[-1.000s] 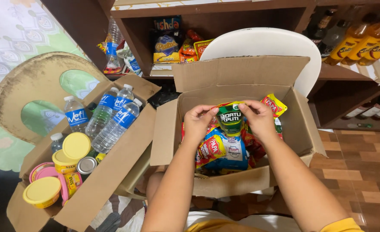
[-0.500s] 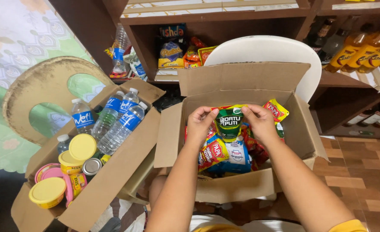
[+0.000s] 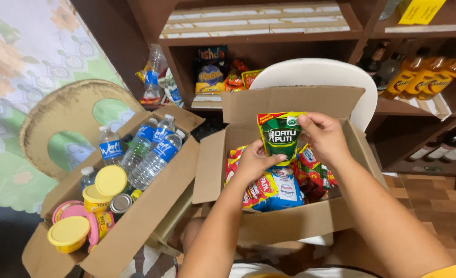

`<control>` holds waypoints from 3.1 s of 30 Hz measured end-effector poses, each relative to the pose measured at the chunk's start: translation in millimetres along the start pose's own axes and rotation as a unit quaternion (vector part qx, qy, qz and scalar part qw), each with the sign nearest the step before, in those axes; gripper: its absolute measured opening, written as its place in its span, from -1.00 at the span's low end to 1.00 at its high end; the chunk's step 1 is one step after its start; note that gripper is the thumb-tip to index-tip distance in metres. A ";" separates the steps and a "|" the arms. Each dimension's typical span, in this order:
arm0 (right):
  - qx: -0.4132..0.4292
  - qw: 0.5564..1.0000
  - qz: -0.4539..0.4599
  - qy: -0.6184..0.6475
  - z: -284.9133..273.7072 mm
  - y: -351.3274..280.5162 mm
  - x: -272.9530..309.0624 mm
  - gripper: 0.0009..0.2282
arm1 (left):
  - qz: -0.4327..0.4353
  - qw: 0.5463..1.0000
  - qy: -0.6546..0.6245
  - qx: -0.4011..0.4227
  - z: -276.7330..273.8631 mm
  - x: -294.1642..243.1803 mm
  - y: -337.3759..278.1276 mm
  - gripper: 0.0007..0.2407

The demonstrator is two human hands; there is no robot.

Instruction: Taking condiment packets from a box and placing them on a shelf.

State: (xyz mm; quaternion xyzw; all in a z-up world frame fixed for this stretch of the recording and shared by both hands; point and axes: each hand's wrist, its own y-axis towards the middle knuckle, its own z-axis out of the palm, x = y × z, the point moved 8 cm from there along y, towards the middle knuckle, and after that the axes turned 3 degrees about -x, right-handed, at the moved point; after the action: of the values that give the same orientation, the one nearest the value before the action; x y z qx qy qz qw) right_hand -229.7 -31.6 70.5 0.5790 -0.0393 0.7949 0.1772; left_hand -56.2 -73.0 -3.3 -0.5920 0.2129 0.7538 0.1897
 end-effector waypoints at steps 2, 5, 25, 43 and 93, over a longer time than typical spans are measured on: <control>0.017 1.000 -0.007 0.003 9.8 0.5 17.0 -0.80 | -0.017 0.998 0.049 -0.018 -3.5 -31.3 -4.7 -0.59; 0.052 0.997 -0.039 -0.038 39.6 -2.4 54.2 -0.75 | -0.052 0.995 0.075 -0.036 -12.7 -66.7 -8.4 -0.60; 0.018 0.959 -0.182 -0.215 211.7 122.4 250.6 -0.66 | 0.239 0.952 0.136 -0.132 -58.8 -403.0 111.4 -0.61; -0.064 0.792 -0.486 -0.363 296.8 288.5 344.2 -0.52 | 0.339 0.805 0.342 -0.345 -112.7 -539.4 250.5 -0.54; -0.114 0.744 -0.270 -0.600 301.8 315.4 329.6 -0.82 | 0.234 0.757 0.512 -0.333 -133.2 -523.3 298.8 -0.69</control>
State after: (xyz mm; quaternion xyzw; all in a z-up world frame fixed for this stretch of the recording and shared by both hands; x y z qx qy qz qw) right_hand -147.2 -329.2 522.0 0.8982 -0.0701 0.1921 0.3893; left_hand 9.8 -413.6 507.0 -0.8469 0.1461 0.3826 -0.3391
